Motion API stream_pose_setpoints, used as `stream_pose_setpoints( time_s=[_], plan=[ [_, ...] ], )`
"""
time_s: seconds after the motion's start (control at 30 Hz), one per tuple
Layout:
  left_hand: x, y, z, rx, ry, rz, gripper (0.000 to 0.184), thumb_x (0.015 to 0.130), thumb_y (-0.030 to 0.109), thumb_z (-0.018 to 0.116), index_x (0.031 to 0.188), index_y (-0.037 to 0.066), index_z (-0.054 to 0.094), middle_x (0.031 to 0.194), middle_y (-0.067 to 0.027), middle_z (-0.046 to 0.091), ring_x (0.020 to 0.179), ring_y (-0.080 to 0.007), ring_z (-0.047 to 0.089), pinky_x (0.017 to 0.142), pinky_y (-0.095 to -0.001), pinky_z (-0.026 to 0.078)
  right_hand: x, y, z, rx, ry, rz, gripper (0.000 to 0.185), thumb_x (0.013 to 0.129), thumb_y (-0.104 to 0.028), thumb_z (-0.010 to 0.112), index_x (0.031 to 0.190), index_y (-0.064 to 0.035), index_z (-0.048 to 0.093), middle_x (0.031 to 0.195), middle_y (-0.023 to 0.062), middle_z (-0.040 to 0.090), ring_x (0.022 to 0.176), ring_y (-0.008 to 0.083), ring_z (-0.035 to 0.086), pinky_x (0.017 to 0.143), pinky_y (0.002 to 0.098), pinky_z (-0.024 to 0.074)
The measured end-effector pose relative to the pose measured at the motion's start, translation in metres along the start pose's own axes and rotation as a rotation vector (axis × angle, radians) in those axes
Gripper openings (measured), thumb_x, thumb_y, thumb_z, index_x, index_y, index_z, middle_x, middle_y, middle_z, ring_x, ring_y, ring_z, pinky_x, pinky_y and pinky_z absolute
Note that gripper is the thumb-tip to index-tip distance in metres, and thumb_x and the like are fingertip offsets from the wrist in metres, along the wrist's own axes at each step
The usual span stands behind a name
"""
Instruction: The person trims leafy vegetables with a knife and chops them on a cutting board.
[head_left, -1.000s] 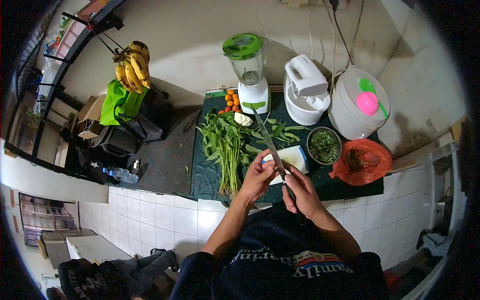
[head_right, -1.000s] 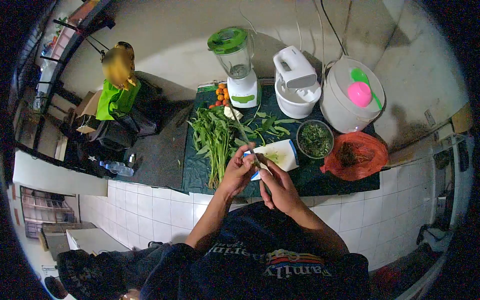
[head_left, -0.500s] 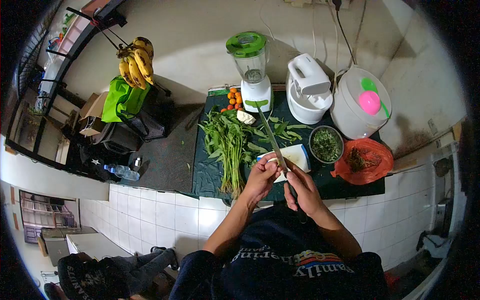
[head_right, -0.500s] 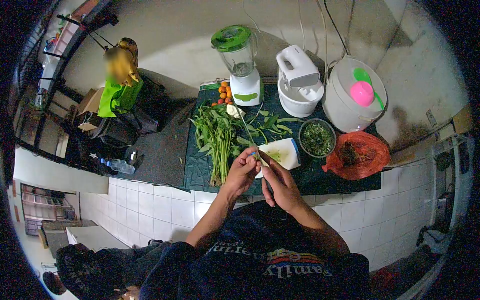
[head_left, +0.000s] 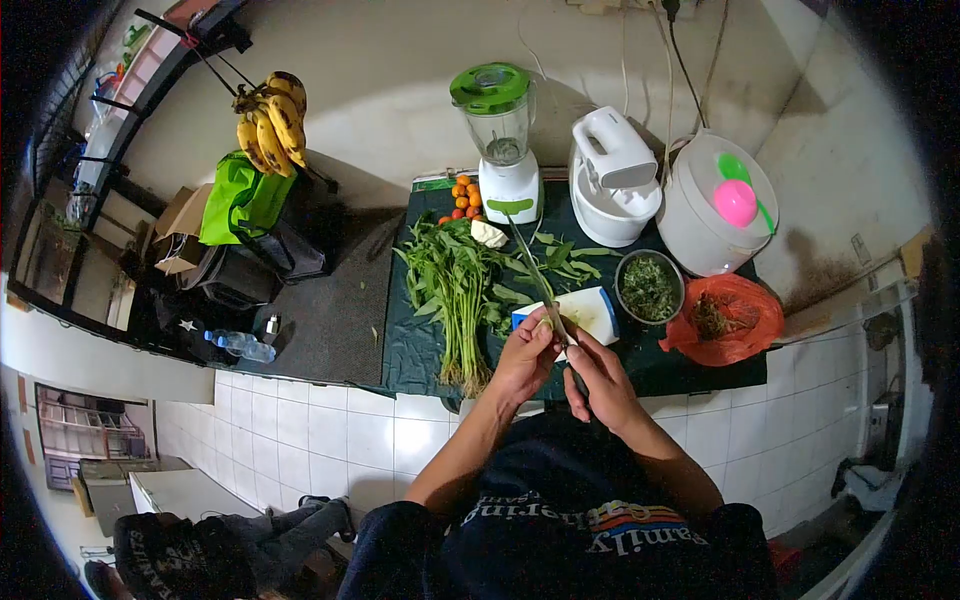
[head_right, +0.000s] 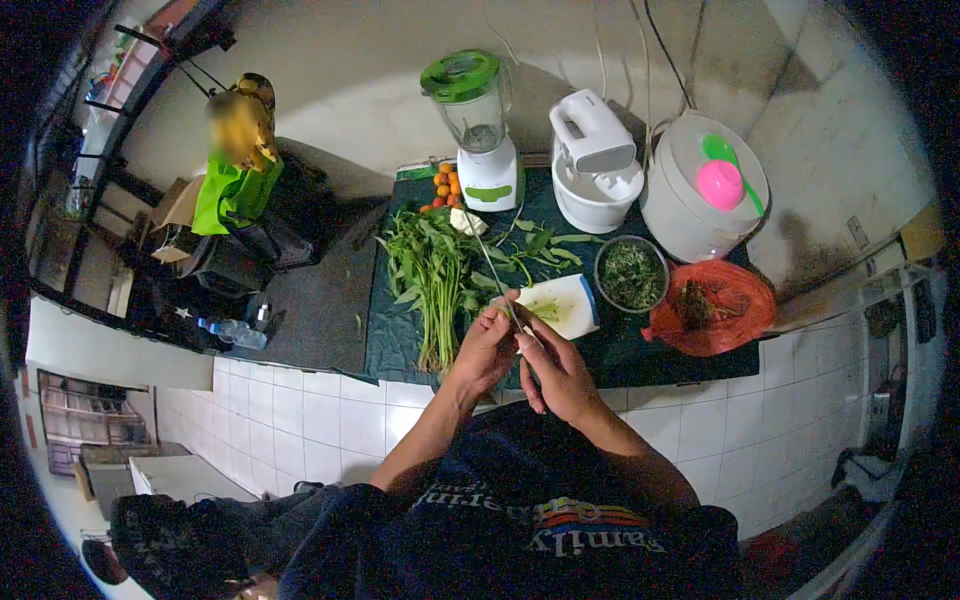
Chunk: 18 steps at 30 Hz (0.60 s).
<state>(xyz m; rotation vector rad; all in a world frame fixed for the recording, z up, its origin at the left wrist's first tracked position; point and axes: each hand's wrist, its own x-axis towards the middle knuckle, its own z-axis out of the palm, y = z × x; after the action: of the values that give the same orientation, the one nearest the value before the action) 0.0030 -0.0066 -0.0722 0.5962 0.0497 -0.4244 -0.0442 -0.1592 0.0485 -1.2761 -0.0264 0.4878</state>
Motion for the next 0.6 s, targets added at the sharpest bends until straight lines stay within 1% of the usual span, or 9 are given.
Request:
stream_pose_setpoints(
  time_s=[0.07, 0.1, 0.17, 0.27, 0.33, 0.37, 0.43, 0.57, 0.6],
  plan=[
    [0.001, -0.002, -0.006, -0.007, -0.106, -0.026, 0.052, 0.094, 0.031, 0.067, 0.139, 0.01, 0.05, 0.114, -0.0062, 0.063, 0.107, -0.0216, 0.061, 0.097, -0.0375, 0.049, 0.0, 0.004, 0.0, 0.004, 0.0, -0.007, 0.049, 0.107, -0.03, 0.041, 0.15, -0.0075, 0.036, 0.055, 0.0025, 0.048, 0.037, 0.0098, 0.041, 0.035, 0.0242, 0.0369],
    [0.0, -0.002, -0.004, -0.009, -0.107, -0.025, 0.052, 0.094, 0.031, 0.067, 0.139, 0.01, 0.05, 0.114, -0.0062, 0.063, 0.107, -0.0216, 0.061, 0.097, -0.0375, 0.049, 0.001, 0.006, 0.0, -0.01, 0.005, -0.009, 0.049, 0.107, -0.03, 0.041, 0.15, -0.0074, 0.035, 0.055, 0.0025, 0.048, 0.037, 0.0098, 0.041, 0.035, 0.0243, 0.0369],
    [-0.001, -0.003, 0.0, -0.044, -0.106, -0.065, 0.06, 0.092, 0.039, 0.067, 0.141, 0.01, 0.048, 0.118, -0.0067, 0.062, 0.108, -0.0227, 0.061, 0.097, -0.0392, 0.049, 0.001, 0.006, 0.0, -0.024, 0.009, -0.01, 0.049, 0.107, -0.029, 0.041, 0.15, -0.0073, 0.035, 0.055, 0.0026, 0.048, 0.037, 0.0098, 0.042, 0.035, 0.0244, 0.0369],
    [-0.002, -0.005, -0.002, -0.042, -0.076, -0.106, 0.067, 0.09, 0.044, 0.067, 0.143, 0.01, 0.046, 0.12, -0.0075, 0.061, 0.109, -0.0244, 0.061, 0.096, -0.0418, 0.05, 0.002, 0.006, 0.001, -0.017, 0.017, -0.009, 0.051, 0.107, -0.028, 0.041, 0.152, -0.0076, 0.032, 0.055, 0.0022, 0.047, 0.038, 0.0099, 0.042, 0.035, 0.0244, 0.0372],
    [-0.002, -0.008, -0.002, -0.052, -0.062, -0.112, 0.069, 0.089, 0.046, 0.067, 0.144, 0.01, 0.045, 0.12, -0.0077, 0.061, 0.108, -0.025, 0.061, 0.095, -0.0426, 0.051, 0.002, 0.008, 0.0, -0.046, 0.02, -0.022, 0.053, 0.106, -0.023, 0.041, 0.156, -0.0101, 0.026, 0.083, 0.0067, 0.055, 0.043, 0.0091, 0.043, 0.035, 0.0239, 0.0375],
    [-0.002, -0.009, -0.002, -0.06, -0.049, -0.117, 0.072, 0.089, 0.048, 0.067, 0.145, 0.011, 0.044, 0.12, -0.0079, 0.061, 0.108, -0.0256, 0.061, 0.094, -0.0435, 0.052, 0.002, 0.009, 0.0, -0.045, 0.02, -0.02, 0.053, 0.106, -0.023, 0.041, 0.156, -0.0101, 0.026, 0.083, 0.0067, 0.055, 0.043, 0.0091, 0.043, 0.035, 0.0239, 0.0375],
    [-0.004, -0.008, -0.004, -0.05, -0.063, -0.136, 0.074, 0.089, 0.05, 0.065, 0.146, 0.011, 0.042, 0.12, -0.0082, 0.061, 0.109, -0.026, 0.061, 0.092, -0.0436, 0.053, 0.002, 0.011, 0.0, -0.036, 0.03, -0.005, 0.054, 0.106, -0.022, 0.042, 0.156, -0.0105, 0.024, 0.098, 0.0073, 0.056, 0.045, 0.0091, 0.044, 0.034, 0.0236, 0.0383],
    [-0.005, -0.006, -0.004, -0.029, -0.076, -0.178, 0.077, 0.089, 0.054, 0.062, 0.149, 0.012, 0.038, 0.122, -0.0091, 0.06, 0.11, -0.0272, 0.061, 0.089, -0.0434, 0.055, 0.003, 0.018, -0.001, -0.04, 0.028, -0.038, 0.054, 0.106, -0.022, 0.042, 0.156, -0.0104, 0.025, 0.098, 0.0075, 0.057, 0.045, 0.0091, 0.045, 0.035, 0.0235, 0.0386],
    [-0.005, -0.005, -0.001, -0.025, -0.075, -0.184, 0.078, 0.089, 0.055, 0.061, 0.149, 0.012, 0.037, 0.122, -0.0093, 0.059, 0.11, -0.0274, 0.06, 0.089, -0.0433, 0.055, 0.004, 0.017, -0.001, -0.048, 0.037, -0.048, 0.054, 0.106, -0.025, 0.042, 0.156, -0.0099, 0.025, 0.078, 0.0047, 0.052, 0.042, 0.0094, 0.044, 0.035, 0.024, 0.0387]
  ],
)
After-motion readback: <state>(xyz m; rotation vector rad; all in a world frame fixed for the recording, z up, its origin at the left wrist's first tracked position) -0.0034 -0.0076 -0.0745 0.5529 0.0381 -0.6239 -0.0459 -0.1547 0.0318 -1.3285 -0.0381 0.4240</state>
